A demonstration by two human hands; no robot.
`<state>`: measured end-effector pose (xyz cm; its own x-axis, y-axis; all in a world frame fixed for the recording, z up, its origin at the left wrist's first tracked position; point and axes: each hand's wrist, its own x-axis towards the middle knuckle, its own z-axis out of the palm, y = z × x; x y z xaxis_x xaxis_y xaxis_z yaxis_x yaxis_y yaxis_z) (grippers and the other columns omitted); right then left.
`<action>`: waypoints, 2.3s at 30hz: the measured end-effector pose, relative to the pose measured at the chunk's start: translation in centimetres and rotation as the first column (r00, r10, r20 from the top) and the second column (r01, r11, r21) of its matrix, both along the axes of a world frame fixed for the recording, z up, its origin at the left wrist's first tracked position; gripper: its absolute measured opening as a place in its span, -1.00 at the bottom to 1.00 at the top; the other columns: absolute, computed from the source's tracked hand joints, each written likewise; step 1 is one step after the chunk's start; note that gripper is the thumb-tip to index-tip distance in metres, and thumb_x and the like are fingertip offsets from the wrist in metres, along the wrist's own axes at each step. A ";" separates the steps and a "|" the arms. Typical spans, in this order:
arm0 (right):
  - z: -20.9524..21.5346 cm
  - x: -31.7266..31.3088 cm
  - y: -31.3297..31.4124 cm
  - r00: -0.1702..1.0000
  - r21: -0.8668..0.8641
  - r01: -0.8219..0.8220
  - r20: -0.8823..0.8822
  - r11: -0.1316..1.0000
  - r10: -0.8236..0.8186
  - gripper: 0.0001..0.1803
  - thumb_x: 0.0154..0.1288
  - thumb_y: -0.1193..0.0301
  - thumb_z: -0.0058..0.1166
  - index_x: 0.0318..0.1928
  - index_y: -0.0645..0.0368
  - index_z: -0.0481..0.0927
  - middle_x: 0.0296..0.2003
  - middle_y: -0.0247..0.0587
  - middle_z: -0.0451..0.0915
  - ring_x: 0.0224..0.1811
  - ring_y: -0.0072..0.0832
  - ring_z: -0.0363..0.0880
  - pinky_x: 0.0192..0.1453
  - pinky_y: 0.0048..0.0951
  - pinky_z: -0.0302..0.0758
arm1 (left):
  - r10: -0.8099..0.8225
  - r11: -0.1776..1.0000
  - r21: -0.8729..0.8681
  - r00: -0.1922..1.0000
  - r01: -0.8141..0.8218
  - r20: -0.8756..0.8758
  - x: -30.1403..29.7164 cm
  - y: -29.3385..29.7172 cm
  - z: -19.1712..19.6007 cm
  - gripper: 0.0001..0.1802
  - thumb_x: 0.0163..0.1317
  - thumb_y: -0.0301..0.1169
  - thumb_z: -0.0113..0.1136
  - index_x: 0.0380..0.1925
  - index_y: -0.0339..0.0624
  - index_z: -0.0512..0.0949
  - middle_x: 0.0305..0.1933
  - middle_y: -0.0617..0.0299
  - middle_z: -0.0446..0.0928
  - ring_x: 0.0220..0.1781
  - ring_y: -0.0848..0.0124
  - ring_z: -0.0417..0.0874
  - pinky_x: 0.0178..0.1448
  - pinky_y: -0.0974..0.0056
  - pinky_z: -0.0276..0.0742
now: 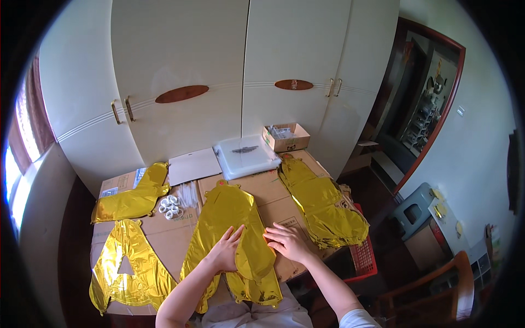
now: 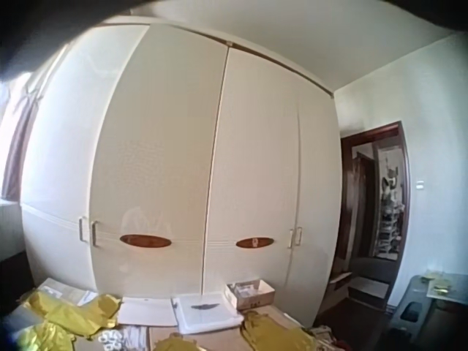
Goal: Folding gold-colored number-shaped foil balloons and placing them on cardboard pieces.
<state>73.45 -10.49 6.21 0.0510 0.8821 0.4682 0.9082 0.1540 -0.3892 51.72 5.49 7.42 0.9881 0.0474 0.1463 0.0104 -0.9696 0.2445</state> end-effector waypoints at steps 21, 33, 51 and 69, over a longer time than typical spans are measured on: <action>-0.5 -2.1 1.4 0.993 -0.029 -0.087 0.074 0.996 0.089 -0.45 0.23 0.12 0.19 0.17 0.08 0.48 0.18 -0.20 0.46 0.32 -0.30 0.34 0.37 -0.21 0.24 | -0.056 0.998 -0.036 0.993 0.060 0.104 0.1 0.5 -0.9 -0.14 -0.03 0.10 0.21 0.27 -0.07 0.35 0.41 0.10 0.25 0.48 0.06 0.10 0.57 -0.09 -0.24; 1.1 -2.2 0.1 0.915 -0.088 -0.186 -0.378 0.979 0.141 -0.54 0.37 0.32 0.05 0.23 0.17 0.41 0.22 -0.05 0.43 0.27 -0.17 0.40 0.29 -0.27 0.39 | -0.050 0.998 0.044 0.997 0.048 0.059 -0.2 0.7 -1.3 -0.15 0.00 0.07 0.18 0.29 -0.12 0.32 0.41 0.06 0.23 0.49 0.09 0.07 0.58 -0.07 -0.30; -0.4 -0.2 -0.7 0.989 -0.044 -0.150 -0.013 0.988 0.149 -0.79 0.30 0.32 0.11 -0.12 0.03 0.71 -0.04 -0.36 0.67 0.20 -0.39 0.51 0.28 -0.30 0.38 | -0.024 0.990 0.141 0.999 0.029 -0.033 -0.2 1.0 -1.9 -0.11 -0.07 0.02 0.24 0.30 -0.09 0.32 0.44 0.05 0.19 0.52 0.08 0.02 0.58 -0.07 -0.30; -0.3 -0.9 -1.3 0.983 -0.017 -0.163 0.086 0.986 0.164 -0.80 0.27 0.28 0.14 -0.14 -0.03 0.73 -0.02 -0.37 0.66 0.18 -0.38 0.52 0.28 -0.31 0.38 | -0.046 0.999 0.026 0.996 0.044 0.072 0.0 0.5 -1.2 -0.21 0.02 0.04 0.13 0.25 -0.12 0.38 0.39 0.03 0.27 0.45 0.05 0.14 0.58 -0.07 -0.29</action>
